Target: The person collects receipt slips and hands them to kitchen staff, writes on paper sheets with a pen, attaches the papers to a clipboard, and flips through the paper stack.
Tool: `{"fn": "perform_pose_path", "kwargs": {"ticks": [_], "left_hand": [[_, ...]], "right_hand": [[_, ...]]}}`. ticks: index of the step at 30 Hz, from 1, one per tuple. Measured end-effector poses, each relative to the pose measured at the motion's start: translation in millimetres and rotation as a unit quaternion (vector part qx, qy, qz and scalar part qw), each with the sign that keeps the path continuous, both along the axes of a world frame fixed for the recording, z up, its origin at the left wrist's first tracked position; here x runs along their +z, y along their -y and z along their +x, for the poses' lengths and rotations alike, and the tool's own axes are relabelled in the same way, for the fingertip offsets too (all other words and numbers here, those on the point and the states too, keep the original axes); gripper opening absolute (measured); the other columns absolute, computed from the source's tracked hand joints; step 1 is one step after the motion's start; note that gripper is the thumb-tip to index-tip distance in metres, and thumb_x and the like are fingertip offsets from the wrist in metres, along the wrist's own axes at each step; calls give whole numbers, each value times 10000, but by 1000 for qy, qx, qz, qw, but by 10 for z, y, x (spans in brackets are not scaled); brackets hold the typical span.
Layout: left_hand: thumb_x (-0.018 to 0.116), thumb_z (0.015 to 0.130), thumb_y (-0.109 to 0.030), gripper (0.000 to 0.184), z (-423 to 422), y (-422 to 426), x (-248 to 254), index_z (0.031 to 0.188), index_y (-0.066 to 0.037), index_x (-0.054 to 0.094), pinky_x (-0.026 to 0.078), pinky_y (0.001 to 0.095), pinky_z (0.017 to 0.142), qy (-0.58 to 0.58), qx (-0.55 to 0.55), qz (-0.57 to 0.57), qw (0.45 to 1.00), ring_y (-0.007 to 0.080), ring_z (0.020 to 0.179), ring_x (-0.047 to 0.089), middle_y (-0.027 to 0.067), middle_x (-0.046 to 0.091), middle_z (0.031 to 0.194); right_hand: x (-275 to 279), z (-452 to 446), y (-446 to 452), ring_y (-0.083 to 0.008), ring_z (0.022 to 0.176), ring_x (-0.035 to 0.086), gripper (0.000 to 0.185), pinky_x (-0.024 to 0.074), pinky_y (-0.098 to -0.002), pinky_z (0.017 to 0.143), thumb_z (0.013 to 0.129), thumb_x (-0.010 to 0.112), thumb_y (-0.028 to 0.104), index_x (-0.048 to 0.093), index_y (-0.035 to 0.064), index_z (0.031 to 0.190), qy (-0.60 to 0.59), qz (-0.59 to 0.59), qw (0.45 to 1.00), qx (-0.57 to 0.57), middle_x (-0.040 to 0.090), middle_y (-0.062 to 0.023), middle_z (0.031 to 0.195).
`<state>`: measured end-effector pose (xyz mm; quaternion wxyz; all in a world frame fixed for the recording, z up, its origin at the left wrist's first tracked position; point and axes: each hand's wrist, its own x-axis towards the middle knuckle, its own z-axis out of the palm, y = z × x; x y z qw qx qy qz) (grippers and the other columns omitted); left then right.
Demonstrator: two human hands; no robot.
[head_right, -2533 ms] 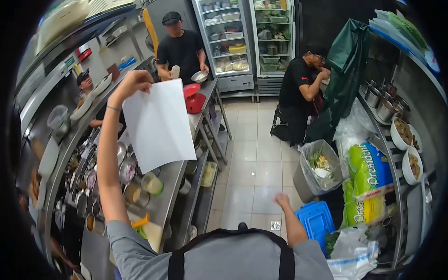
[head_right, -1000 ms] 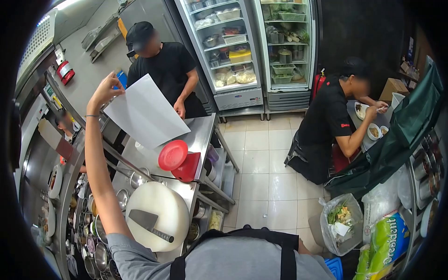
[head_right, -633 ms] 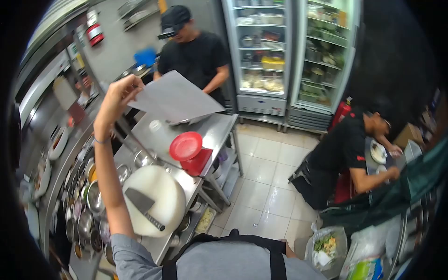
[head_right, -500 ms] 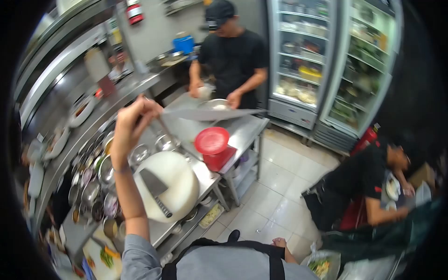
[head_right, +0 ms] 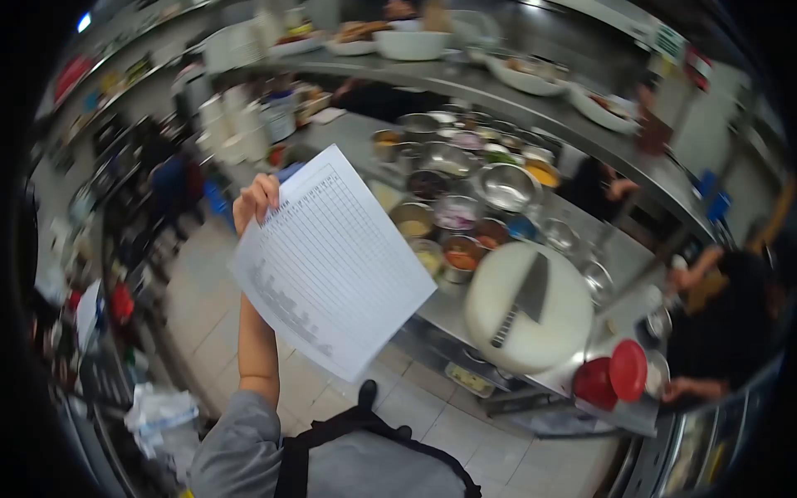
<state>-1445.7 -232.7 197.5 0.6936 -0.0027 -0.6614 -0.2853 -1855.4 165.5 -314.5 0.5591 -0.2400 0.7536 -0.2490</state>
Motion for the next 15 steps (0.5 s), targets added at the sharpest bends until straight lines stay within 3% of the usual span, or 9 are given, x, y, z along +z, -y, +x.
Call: {"fn": "perform_pose_path", "kwargs": {"ticks": [5,9,11,12,15], "left_hand": [[254,976,-407,519,1774,164,-347,546,-139,367,379,224,691,-139,-163,66,974,126,644,388,18,397,648],[251,976,-408,518,2929,83,-710,545,-145,367,376,221,676,-194,-117,104,968,122,643,389,21,404,652],[250,976,-409,518,3431,-24,-902,545,-148,367,375,219,668,-218,-48,135,965,121,642,390,23,407,653],[249,977,-409,518,3673,-98,-1003,545,-149,367,374,218,664,-227,-10,149,963,120,642,391,24,409,654],[274,977,-397,497,4312,-297,-1263,552,-158,372,360,212,625,-148,127,190,962,112,631,400,38,441,667]], "right_hand": [[-207,572,1034,-210,724,643,399,514,-348,659,893,484,402,572,15,931,161,33,980,109,662,-117,806],[-339,1543,2202,-197,746,643,442,503,-334,682,895,479,462,576,32,933,312,10,936,164,668,-103,822],[677,2499,3055,-225,783,641,480,482,-335,716,907,416,506,571,51,922,258,-55,947,181,663,-137,858],[925,2942,3458,-250,819,638,519,484,-354,735,912,371,528,559,45,929,340,-96,919,176,659,-153,852],[1991,4434,4313,-272,910,623,650,431,-412,895,901,255,602,521,24,1035,415,-177,848,278,624,-193,1006]]}}
